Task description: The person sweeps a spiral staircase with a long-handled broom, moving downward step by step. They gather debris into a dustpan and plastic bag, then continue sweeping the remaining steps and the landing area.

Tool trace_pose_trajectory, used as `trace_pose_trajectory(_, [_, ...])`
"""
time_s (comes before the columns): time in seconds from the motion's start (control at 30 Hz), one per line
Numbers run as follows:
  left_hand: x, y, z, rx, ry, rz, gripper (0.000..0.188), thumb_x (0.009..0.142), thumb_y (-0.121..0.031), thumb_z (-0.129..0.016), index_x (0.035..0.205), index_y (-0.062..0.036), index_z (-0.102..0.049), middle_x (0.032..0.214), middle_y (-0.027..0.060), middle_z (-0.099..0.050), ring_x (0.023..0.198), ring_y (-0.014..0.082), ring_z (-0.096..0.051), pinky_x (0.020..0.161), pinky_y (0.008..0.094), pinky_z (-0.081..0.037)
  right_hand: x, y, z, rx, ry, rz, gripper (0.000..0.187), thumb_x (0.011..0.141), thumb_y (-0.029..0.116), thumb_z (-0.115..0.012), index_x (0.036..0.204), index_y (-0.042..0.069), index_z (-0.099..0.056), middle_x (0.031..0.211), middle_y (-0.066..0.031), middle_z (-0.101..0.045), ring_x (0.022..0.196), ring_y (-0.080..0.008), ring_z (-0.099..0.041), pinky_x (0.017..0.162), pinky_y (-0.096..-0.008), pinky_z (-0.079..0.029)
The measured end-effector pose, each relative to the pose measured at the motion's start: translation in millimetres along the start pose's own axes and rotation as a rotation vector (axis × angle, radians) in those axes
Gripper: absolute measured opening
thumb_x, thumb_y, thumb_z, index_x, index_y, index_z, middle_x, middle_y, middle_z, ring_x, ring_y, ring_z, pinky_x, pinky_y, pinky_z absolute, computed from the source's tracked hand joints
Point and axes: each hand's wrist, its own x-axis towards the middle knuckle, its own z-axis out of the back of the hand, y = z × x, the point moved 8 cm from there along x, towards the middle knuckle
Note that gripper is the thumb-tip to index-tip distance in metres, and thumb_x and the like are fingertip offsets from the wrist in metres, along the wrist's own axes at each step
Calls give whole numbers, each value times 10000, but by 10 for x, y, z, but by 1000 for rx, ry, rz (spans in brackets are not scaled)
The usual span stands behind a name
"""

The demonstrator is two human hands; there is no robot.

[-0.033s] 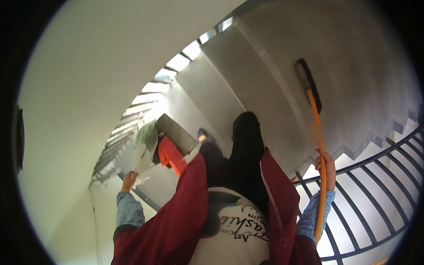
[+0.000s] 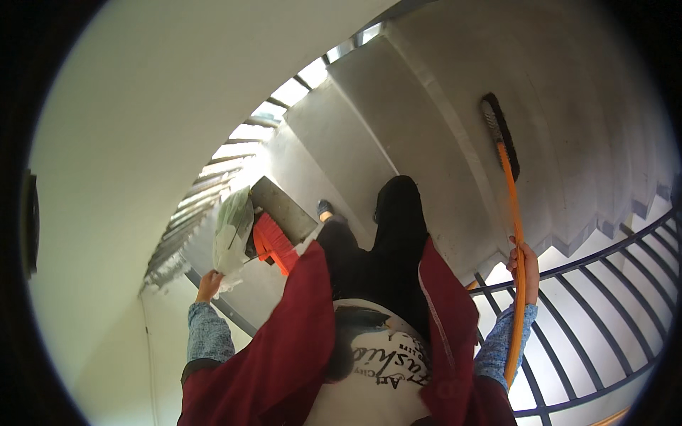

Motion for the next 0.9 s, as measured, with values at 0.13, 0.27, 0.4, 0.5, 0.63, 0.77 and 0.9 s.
trace_pose_trajectory(0.13, [359, 604, -219, 59, -65, -59, 417, 889, -384, -655, 1093, -23, -699, 1039, 253, -704, 1007, 447, -649, 879, 507, -501, -135, 40, -247, -103, -53, 27, 409, 1028, 306, -534, 1304, 5, -560, 701, 46, -502, 528, -39, -467, 497, -198, -410])
trace_pose_trajectory(0.27, [515, 979, -457, 96, -156, -74, 357, 884, -353, -662, 1050, -39, -699, 989, 230, -705, 952, 427, -659, 842, 514, -509, -187, 159, -355, -182, -119, 37, 404, 1015, 320, -555, 1262, 2, -590, 723, 40, -540, 531, -39, -488, 492, -192, -417])
trace_pose_trajectory(0.4, [980, 1187, -782, 178, -148, -113, 285, 890, -313, -665, 1012, -56, -692, 946, 181, -698, 938, 386, -663, 834, 496, -501, -193, 54, -586, -167, -114, 80, 388, 1021, 319, -560, 1214, -12, -619, 635, 50, -524, 474, -37, -477, 456, -186, -431])
trace_pose_trajectory(0.5, [1269, 1231, -1035, 205, -154, -136, 272, 889, -298, -676, 1029, -64, -690, 960, 160, -697, 958, 362, -662, 858, 488, -487, -194, 2, -681, -169, -187, 124, 383, 1028, 320, -552, 1210, -9, -627, 619, 51, -532, 463, -33, -482, 443, -185, -446])
trace_pose_trajectory(0.63, [1686, 1272, -1201, 302, -133, -121, 273, 883, -289, -695, 1050, -72, -693, 962, 148, -696, 973, 348, -662, 869, 489, -477, -124, -31, -754, -195, -224, 132, 371, 1034, 317, -547, 1218, 5, -624, 585, 70, -495, 437, -16, -472, 413, -176, -438])
trace_pose_trajectory(0.77, [2109, 1184, -1284, 339, -153, -153, 250, 877, -277, -704, 1031, -81, -682, 940, 135, -690, 978, 338, -661, 854, 479, -468, -21, -80, -857, -178, -167, 129, 376, 1050, 301, -512, 1232, -14, -608, 567, 71, -466, 435, -21, -453, 404, -178, -372])
trace_pose_trajectory(0.9, [2406, 1031, -1350, 347, -185, -174, 236, 878, -280, -704, 1005, -85, -663, 936, 120, -688, 976, 324, -661, 848, 472, -458, 12, -127, -923, -131, -185, 128, 382, 1053, 302, -501, 1244, -14, -598, 560, 75, -442, 435, -19, -463, 401, -178, -371])
